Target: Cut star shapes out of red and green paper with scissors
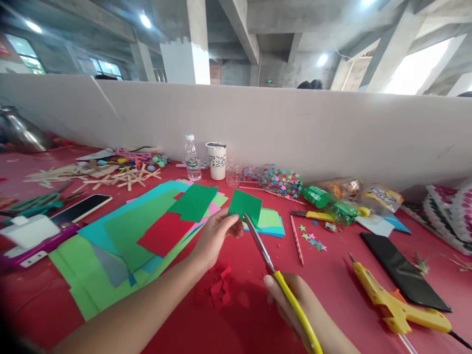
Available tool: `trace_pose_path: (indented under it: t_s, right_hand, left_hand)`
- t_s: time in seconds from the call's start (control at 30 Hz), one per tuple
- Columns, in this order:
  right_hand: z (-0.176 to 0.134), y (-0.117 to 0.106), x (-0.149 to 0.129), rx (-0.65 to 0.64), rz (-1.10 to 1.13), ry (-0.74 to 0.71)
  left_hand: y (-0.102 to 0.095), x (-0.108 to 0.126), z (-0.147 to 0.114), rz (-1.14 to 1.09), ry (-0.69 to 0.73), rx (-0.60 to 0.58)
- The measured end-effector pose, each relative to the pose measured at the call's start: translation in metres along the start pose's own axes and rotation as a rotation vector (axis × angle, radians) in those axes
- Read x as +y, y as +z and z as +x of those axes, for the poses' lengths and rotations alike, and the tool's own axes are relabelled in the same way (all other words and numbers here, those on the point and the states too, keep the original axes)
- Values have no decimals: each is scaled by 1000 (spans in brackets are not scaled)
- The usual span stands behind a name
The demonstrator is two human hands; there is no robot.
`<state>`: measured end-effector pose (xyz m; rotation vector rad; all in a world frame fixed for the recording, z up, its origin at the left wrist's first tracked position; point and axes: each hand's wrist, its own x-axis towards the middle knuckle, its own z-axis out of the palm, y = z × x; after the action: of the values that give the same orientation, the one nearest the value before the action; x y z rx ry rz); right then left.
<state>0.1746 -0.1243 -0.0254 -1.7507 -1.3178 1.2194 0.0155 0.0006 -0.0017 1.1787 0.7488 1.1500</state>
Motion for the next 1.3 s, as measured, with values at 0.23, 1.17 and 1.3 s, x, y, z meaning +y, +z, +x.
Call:
trace_pose_path:
  t_s: [0.23,1.17,1.3]
  right_hand:
    - [0,-5,0,-71,-7,-10]
    - [1,-5,-4,-102,35,-3]
    - [-2,-2,-8,-52,44,-3]
  left_hand:
    - [-16,12,10,213,47,-158]
    - [-32,13,20,248,-31,-334]
    - [-25,5,16,102,-65,-328]
